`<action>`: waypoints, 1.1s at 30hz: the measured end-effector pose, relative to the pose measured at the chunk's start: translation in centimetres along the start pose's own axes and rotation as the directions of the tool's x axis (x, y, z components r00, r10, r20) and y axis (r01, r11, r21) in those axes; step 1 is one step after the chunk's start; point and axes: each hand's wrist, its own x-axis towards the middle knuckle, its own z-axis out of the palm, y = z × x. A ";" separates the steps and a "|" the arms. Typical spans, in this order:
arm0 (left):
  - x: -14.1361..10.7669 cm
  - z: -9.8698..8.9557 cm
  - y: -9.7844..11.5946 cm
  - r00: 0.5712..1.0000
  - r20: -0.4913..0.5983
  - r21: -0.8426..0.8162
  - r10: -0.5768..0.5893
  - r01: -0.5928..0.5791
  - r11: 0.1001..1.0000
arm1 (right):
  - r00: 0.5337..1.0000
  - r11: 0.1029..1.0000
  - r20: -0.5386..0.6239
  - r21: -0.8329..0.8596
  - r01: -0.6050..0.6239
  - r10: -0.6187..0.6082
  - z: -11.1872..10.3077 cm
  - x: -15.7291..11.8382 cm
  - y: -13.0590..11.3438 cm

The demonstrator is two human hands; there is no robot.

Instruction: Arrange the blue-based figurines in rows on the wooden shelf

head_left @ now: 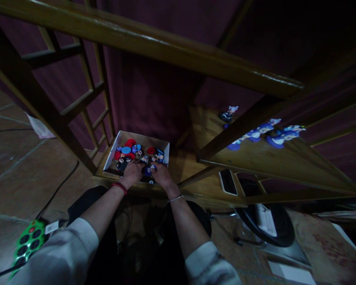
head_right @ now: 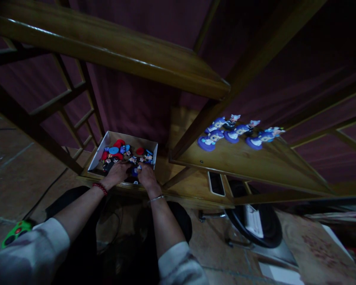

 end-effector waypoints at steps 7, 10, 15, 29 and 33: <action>0.1 0.1 0.1 1.000 0.029 -0.013 0.001 0.000 1.000 | 0.996 0.994 0.024 0.073 -0.085 0.083 0.0 0.3 0.5; 0.3 0.5 0.1 1.000 0.009 -0.009 -0.013 0.013 1.000 | 0.993 0.972 0.061 0.202 -0.116 0.106 0.2 0.5 0.9; 0.5 1.0 0.0 1.000 -0.018 0.025 -0.018 0.019 1.000 | 0.987 0.886 0.075 0.436 -0.158 0.139 1.0 1.0 1.4; 0.4 1.0 -0.1 0.999 -0.044 0.060 -0.005 0.007 0.998 | 0.991 0.954 0.057 0.268 -0.132 0.121 -0.3 0.3 0.5; 0.3 1.0 -0.1 0.999 -0.036 0.074 -0.009 0.012 0.997 | 0.994 0.972 0.065 0.211 -0.103 0.091 -0.3 0.1 0.3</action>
